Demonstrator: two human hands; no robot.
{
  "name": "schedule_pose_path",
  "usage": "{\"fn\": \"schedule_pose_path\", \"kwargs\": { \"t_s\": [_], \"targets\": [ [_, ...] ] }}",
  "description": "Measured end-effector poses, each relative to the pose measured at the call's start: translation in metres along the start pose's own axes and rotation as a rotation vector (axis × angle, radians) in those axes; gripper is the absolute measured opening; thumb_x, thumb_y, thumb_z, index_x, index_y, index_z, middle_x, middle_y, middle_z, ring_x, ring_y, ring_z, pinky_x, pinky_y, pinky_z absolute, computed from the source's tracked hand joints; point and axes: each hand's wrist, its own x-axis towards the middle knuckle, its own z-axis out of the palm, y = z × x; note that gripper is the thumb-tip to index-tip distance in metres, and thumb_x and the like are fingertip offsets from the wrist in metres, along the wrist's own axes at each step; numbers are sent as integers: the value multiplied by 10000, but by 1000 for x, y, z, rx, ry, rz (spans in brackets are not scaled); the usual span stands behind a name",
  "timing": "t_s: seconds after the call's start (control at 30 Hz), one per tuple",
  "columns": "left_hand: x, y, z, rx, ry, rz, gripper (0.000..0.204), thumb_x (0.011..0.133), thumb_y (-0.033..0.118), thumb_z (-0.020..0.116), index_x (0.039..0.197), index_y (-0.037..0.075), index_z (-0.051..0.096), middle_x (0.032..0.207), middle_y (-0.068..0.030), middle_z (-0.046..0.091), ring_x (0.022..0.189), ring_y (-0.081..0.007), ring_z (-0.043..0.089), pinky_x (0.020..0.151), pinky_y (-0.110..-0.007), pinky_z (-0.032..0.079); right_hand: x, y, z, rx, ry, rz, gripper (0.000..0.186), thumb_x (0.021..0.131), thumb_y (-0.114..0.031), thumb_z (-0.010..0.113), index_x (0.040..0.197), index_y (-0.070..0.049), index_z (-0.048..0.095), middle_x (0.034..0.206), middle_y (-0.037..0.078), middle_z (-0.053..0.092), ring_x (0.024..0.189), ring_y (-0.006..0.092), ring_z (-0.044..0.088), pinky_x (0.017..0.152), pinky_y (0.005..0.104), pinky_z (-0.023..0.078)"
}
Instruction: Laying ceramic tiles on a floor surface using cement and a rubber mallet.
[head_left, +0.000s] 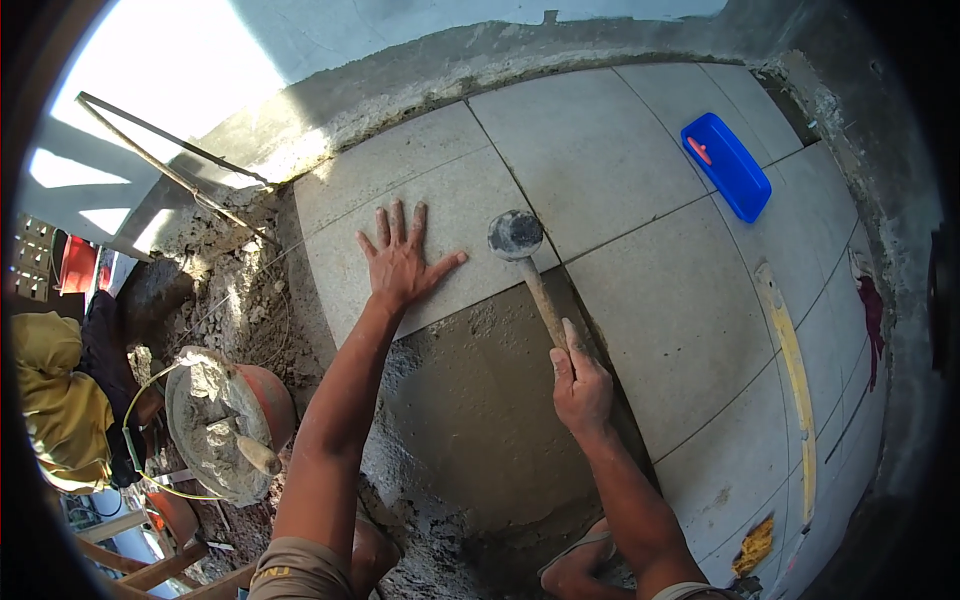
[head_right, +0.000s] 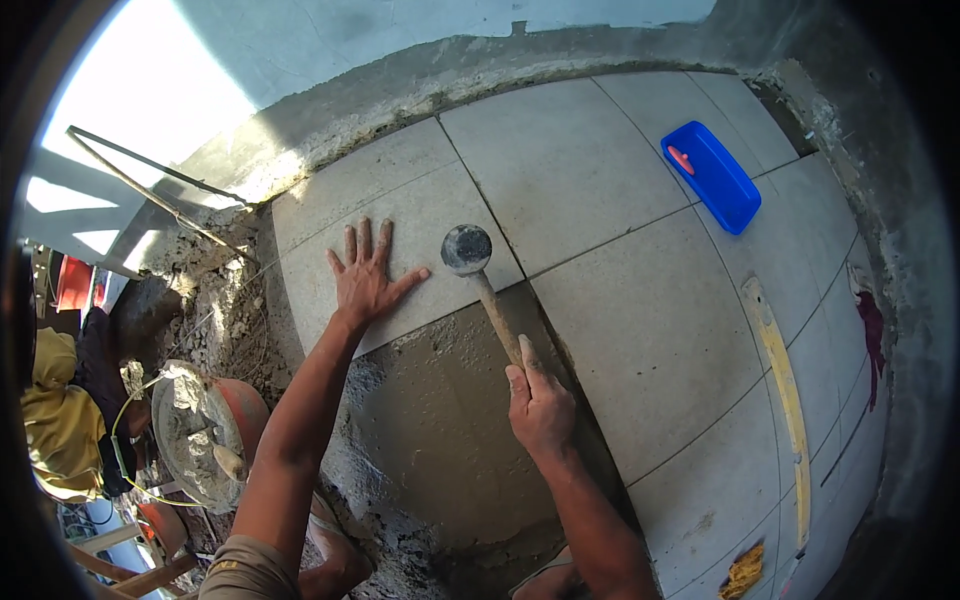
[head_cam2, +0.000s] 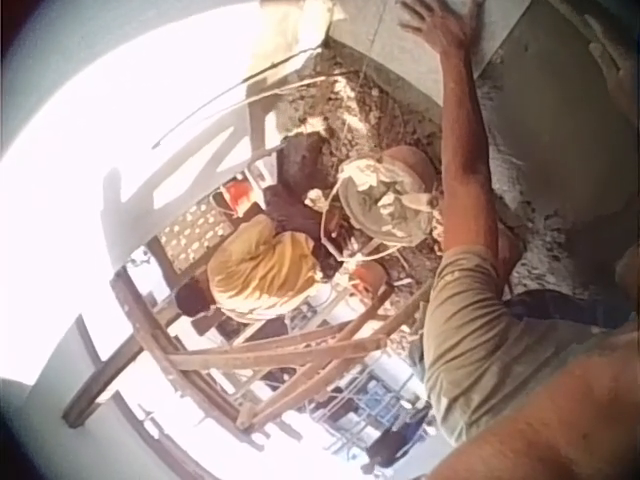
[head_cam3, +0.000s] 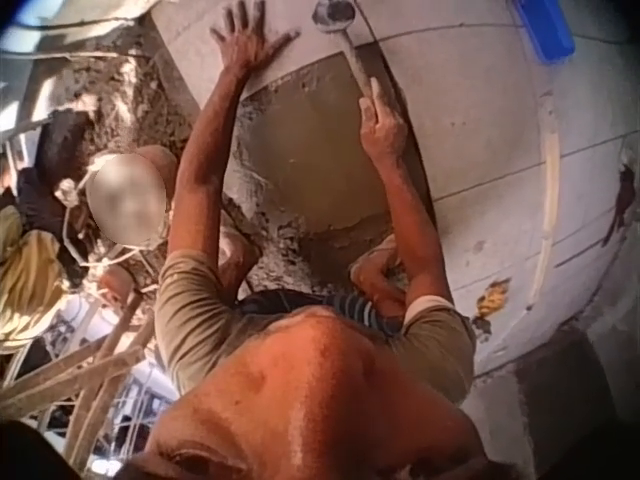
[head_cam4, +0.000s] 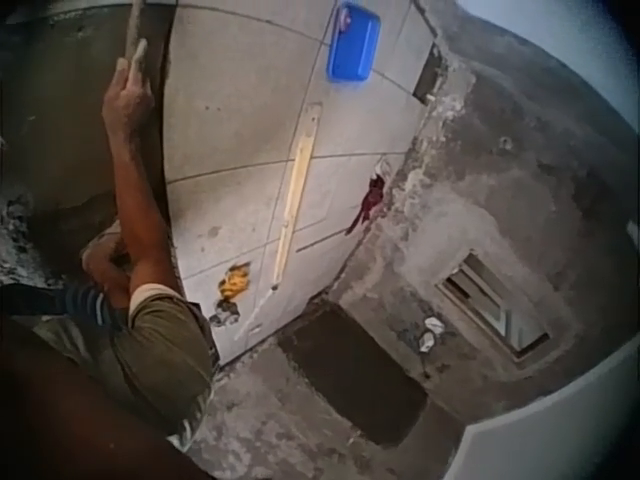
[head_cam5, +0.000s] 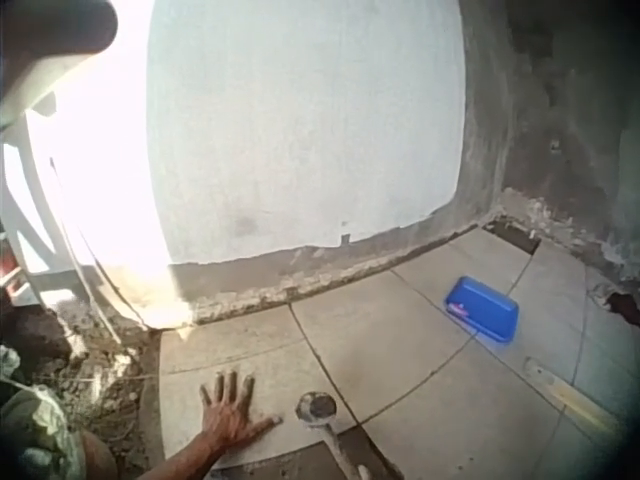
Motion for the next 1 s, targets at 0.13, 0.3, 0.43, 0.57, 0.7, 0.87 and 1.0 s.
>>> {"fn": "schedule_pose_path", "kwargs": {
  "t_s": [0.13, 0.3, 0.43, 0.57, 0.7, 0.87, 1.0],
  "targets": [
    [1, 3, -3, -14, 17, -2, 1165, 781, 951, 415, 1655, 209, 206, 1717, -191, 86, 1577, -435, 53, 1172, -746, -17, 13, 2, -2, -146, -62, 23, 443, 1046, -321, 567, 1430, -101, 586, 1066, 213, 741, 957, 406, 721, 779, 465, 578],
    [-1, 0, -4, -8, -3, -2, 1156, 788, 920, 472, 1653, 200, 211, 1710, -208, 111, 1575, -441, 58, 1183, -731, 6, 38, -13, 7, 38, -20, -43, 452, 1058, -330, 536, 1424, -69, 577, 1136, 226, 726, 986, 415, 718, 808, 474, 575],
    [1, 4, -6, -16, 11, 6, 1152, 789, 916, 477, 1652, 199, 216, 1708, -210, 121, 1574, -441, 67, 1187, -725, 10, 93, -34, 24, 19, -54, -20, 458, 1052, -326, 546, 1424, -61, 574, 1163, 231, 717, 1005, 414, 716, 818, 474, 573],
    [0, 8, -7, -25, 25, 7, 1145, 791, 909, 484, 1649, 195, 227, 1702, -214, 147, 1574, -434, 91, 1197, -710, 21, 125, -53, 39, 57, 31, -101, 465, 1045, -328, 557, 1421, -54, 575, 1134, 247, 717, 992, 423, 715, 811, 470, 573],
    [-4, 1, -7, 2, 30, -2, 1074, 845, 856, 481, 1642, 175, 248, 1697, -218, 166, 1575, -422, 109, 1214, -678, 36, 89, -51, 32, 102, 78, -198, 463, 1033, -320, 586, 1422, -68, 582, 1096, 234, 727, 922, 415, 724, 752, 457, 579],
    [0, 5, -2, -46, 83, 44, 919, 941, 735, 452, 1631, 153, 279, 1691, -224, 185, 1576, -408, 120, 1228, -649, 37, 25, 3, 0, -160, -25, -187, 491, 1016, -311, 616, 1457, -105, 554, 953, 187, 720, 797, 381, 717, 660, 464, 573],
    [0, 3, -1, -22, 141, 60, 854, 971, 683, 451, 1612, 132, 322, 1677, -212, 239, 1574, -388, 148, 1241, -616, 59, 0, 12, -1, -232, 16, -242, 528, 1000, -286, 641, 1488, -125, 519, 870, 166, 693, 734, 373, 704, 609, 480, 568]
  ]
}}
